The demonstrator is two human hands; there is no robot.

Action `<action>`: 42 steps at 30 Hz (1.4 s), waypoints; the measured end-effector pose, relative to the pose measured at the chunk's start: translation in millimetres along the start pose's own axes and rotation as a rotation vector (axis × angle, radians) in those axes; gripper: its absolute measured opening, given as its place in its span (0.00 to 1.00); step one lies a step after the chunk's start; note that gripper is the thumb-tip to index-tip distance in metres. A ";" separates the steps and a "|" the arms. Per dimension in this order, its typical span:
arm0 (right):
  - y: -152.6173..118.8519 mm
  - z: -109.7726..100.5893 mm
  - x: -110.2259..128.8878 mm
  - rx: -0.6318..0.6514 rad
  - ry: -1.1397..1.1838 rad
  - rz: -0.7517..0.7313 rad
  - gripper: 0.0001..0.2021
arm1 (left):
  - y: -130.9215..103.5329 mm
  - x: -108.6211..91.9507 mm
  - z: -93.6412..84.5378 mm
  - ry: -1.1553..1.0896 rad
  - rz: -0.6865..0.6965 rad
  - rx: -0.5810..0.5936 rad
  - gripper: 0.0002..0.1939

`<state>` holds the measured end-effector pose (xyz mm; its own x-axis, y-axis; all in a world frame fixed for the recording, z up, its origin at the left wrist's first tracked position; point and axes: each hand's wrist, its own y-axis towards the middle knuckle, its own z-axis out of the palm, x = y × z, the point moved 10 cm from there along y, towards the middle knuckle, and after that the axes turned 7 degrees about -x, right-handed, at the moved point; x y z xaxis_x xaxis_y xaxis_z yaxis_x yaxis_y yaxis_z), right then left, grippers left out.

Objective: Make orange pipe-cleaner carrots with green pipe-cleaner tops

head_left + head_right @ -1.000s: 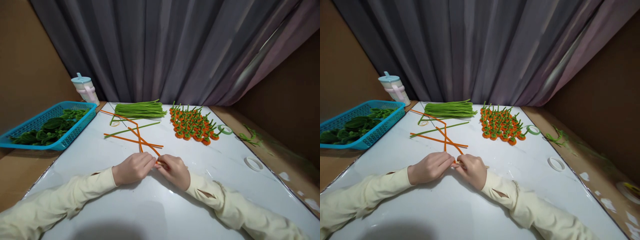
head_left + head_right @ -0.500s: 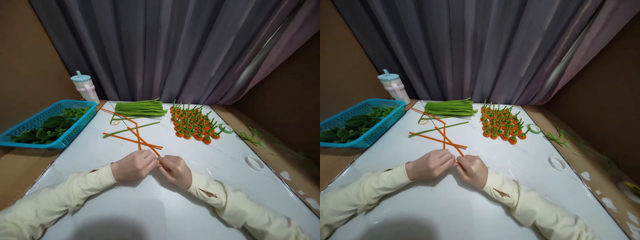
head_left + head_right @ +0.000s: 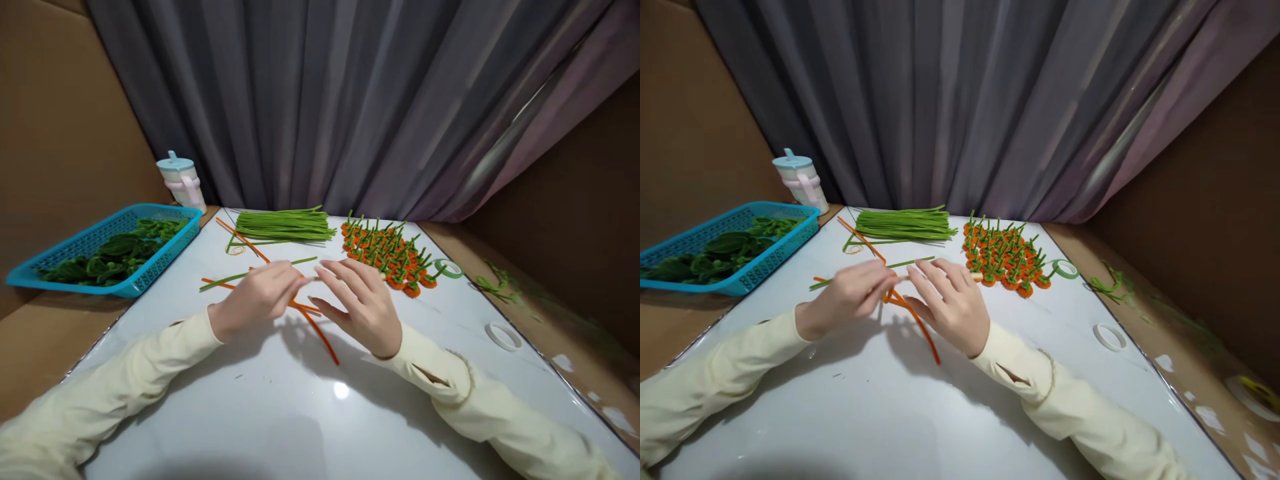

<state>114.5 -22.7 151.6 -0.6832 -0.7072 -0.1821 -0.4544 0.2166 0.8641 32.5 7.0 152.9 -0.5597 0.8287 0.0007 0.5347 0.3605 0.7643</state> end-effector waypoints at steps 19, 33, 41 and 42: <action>149.4 98.1 21.1 0.504 0.790 0.321 0.16 | 3.1 88.8 -161.3 0.482 -0.255 -0.680 0.13; 132.7 16.8 -18.5 0.405 -0.056 -0.012 0.13 | 23.0 23.3 -84.8 -0.026 -0.042 -0.207 0.15; 110.9 33.7 -30.6 0.552 0.290 0.071 0.17 | 19.8 3.2 -69.3 -0.239 0.086 -0.142 0.13; 110.3 32.9 -28.8 0.552 0.340 0.079 0.17 | 19.2 -0.2 -69.8 -0.258 0.105 -0.138 0.13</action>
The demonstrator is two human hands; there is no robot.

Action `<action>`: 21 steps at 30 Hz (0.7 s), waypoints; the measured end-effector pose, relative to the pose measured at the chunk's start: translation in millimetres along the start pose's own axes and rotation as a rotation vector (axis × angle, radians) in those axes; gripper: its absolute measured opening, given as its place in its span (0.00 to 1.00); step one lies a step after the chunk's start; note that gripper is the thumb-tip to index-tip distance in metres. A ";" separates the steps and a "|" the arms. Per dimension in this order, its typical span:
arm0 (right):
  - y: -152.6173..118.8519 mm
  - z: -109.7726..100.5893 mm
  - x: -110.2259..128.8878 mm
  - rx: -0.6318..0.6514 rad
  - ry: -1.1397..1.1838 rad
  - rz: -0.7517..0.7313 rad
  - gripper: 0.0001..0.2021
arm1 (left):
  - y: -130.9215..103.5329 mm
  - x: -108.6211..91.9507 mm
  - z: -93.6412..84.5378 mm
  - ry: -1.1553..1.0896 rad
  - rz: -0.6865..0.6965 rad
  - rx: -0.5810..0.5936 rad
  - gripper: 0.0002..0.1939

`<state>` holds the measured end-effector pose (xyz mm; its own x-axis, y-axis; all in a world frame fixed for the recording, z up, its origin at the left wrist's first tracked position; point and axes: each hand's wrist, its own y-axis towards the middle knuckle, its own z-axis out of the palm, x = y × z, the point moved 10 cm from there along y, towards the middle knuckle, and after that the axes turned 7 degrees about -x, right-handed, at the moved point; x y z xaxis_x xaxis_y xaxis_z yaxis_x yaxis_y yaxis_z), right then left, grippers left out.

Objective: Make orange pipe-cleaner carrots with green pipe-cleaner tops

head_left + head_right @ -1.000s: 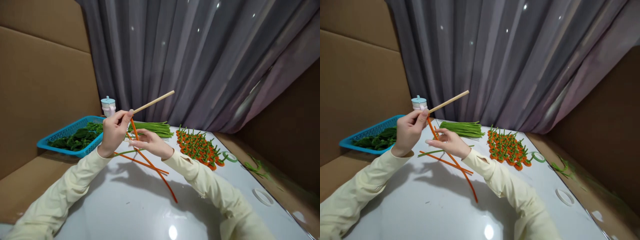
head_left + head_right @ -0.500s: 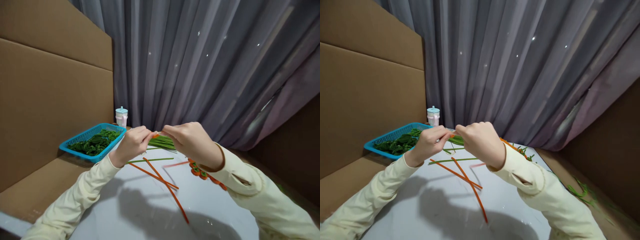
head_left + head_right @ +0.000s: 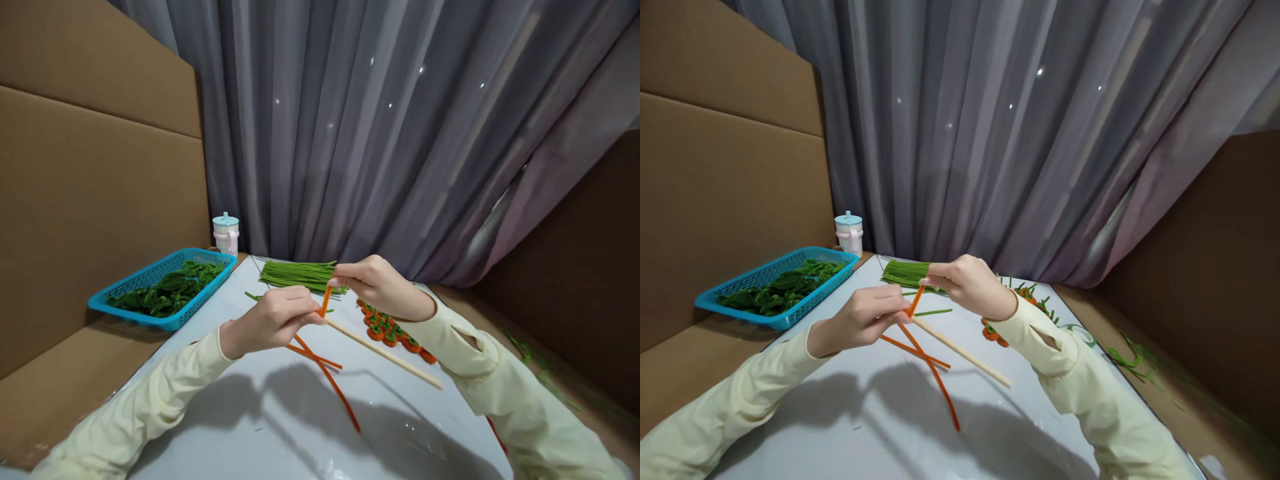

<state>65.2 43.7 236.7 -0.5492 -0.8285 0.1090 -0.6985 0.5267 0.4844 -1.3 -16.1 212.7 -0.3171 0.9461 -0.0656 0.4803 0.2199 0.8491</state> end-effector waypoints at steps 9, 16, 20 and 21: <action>-18.6 24.3 -0.2 -0.013 0.405 0.118 0.19 | -0.5 -14.8 -12.3 -0.060 0.045 -0.174 0.07; -12.2 19.9 -25.5 -0.339 0.330 0.263 0.18 | 24.2 49.8 -25.4 0.145 -0.230 -0.510 0.09; -13.1 21.0 -34.5 -0.340 0.069 0.298 0.16 | 40.5 65.2 -1.3 0.364 -0.175 -0.412 0.12; -14.6 22.4 -37.1 -0.308 -0.002 0.308 0.15 | 42.3 66.9 7.9 0.421 -0.152 -0.354 0.13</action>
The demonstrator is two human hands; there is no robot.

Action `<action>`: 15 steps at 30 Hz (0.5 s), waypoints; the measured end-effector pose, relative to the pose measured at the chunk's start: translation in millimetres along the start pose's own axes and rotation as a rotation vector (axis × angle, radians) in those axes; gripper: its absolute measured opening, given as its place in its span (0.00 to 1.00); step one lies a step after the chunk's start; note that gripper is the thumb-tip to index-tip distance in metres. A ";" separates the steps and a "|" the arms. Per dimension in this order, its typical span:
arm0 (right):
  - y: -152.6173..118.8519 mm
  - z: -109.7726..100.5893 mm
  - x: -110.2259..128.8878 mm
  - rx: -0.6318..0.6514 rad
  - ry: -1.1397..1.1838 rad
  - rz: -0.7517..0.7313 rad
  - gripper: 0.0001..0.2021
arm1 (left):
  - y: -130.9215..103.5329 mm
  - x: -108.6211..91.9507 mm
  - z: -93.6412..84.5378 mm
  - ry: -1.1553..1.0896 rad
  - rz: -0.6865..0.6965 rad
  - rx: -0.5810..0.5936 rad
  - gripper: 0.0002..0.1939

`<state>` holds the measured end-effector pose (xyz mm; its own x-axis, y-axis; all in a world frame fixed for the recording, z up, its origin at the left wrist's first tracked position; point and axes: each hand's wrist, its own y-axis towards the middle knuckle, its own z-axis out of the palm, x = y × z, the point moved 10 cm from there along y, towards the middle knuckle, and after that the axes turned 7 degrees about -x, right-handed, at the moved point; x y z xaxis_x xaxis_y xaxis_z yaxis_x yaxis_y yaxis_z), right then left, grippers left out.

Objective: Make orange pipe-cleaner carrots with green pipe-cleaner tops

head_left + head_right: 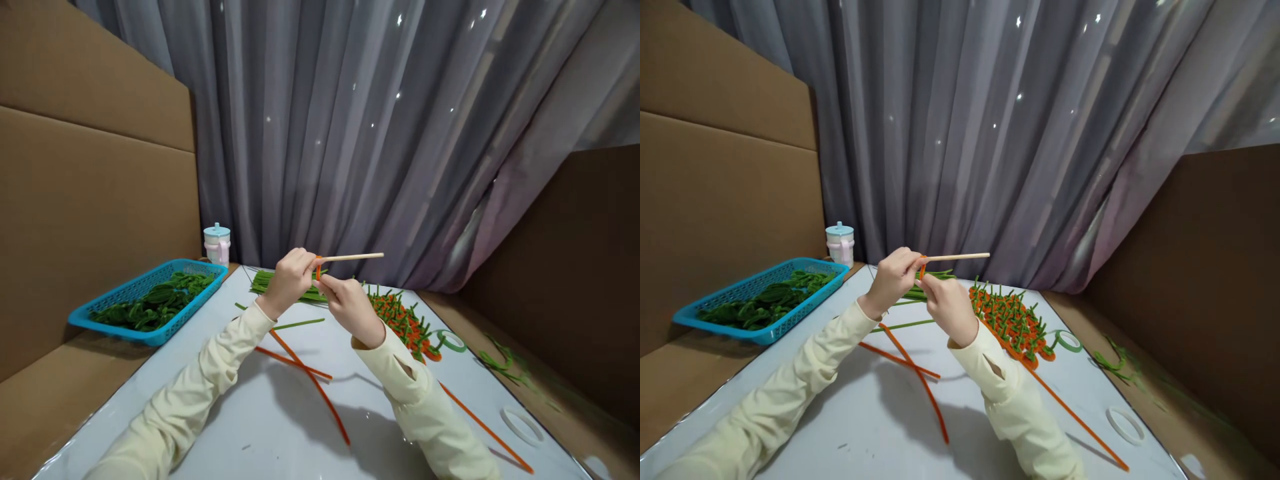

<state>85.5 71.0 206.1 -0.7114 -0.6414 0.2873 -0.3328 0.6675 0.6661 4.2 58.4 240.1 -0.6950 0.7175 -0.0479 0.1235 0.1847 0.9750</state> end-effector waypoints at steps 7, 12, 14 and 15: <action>-9.4 -4.7 -0.3 0.262 -0.067 -0.172 0.09 | -22.7 -15.5 36.5 0.002 0.131 0.346 0.14; -2.6 -32.7 -12.7 0.186 -0.025 -0.140 0.14 | -22.2 -37.5 30.4 -0.243 0.136 0.427 0.17; -2.3 -38.6 -12.1 0.170 0.045 -0.174 0.15 | -19.3 -41.7 26.6 -0.311 0.108 0.421 0.17; -2.4 -40.6 -12.3 0.169 0.074 -0.186 0.16 | -18.2 -42.6 25.3 -0.335 0.091 0.418 0.18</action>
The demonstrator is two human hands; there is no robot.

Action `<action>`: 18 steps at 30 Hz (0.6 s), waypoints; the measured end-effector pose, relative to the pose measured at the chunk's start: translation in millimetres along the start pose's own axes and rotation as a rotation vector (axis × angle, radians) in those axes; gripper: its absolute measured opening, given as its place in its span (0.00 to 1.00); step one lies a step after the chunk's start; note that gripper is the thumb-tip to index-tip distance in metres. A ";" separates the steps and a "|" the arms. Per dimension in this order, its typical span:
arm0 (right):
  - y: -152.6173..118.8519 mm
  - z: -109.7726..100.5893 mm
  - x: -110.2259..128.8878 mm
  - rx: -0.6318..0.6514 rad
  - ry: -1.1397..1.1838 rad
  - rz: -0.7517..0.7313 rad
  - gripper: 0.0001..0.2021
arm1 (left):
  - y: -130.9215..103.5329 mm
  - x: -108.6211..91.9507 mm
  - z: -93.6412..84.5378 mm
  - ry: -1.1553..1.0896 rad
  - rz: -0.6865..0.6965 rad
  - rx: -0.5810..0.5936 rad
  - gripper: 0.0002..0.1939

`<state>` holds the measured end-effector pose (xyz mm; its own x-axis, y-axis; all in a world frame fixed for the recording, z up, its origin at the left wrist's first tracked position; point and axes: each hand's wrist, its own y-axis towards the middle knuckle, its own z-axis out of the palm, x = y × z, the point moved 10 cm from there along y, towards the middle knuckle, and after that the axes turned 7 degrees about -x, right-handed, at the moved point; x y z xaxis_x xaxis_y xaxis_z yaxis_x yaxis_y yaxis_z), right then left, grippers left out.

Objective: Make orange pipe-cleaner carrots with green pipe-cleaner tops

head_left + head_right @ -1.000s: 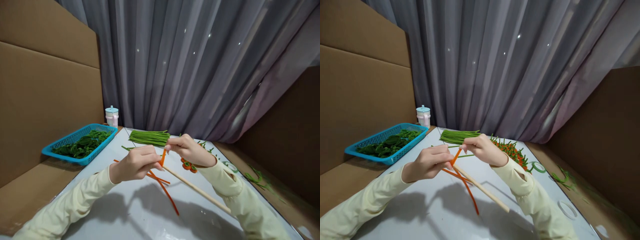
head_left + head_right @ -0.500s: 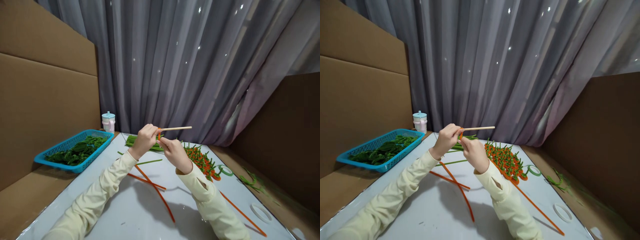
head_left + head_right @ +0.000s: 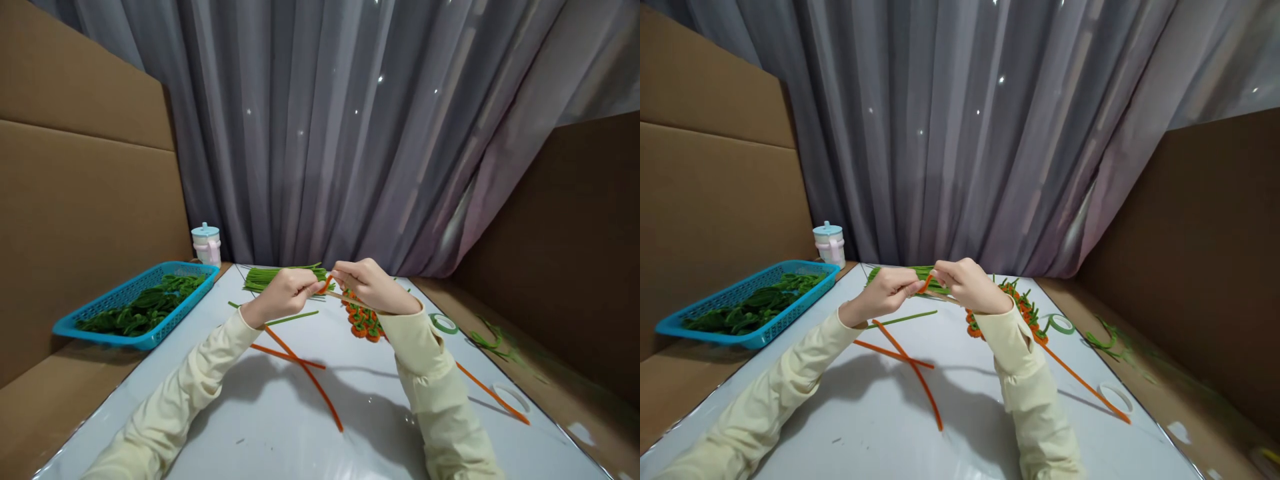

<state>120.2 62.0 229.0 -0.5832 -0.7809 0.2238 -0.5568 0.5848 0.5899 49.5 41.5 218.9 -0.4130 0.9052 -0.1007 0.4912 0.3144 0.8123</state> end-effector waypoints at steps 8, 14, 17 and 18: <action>-0.4 16.7 -16.4 0.148 0.377 0.061 0.19 | -1.4 12.3 -2.8 -0.336 -0.254 -0.042 0.23; 10.6 74.2 -38.4 0.143 0.750 0.268 0.21 | -15.8 57.9 1.7 -0.496 -0.558 -0.286 0.22; 13.0 100.4 -46.9 0.137 0.756 0.347 0.19 | -23.6 77.1 -1.6 -0.124 -0.498 -0.363 0.22; 13.0 106.7 -49.4 0.142 0.744 0.368 0.18 | -24.6 78.0 -2.2 0.026 -0.421 -0.377 0.22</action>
<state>78.6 131.6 142.8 -0.2276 -0.4472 0.8650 -0.5055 0.8135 0.2876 3.6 103.7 192.3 -0.5353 0.7149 -0.4499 -0.0257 0.5186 0.8546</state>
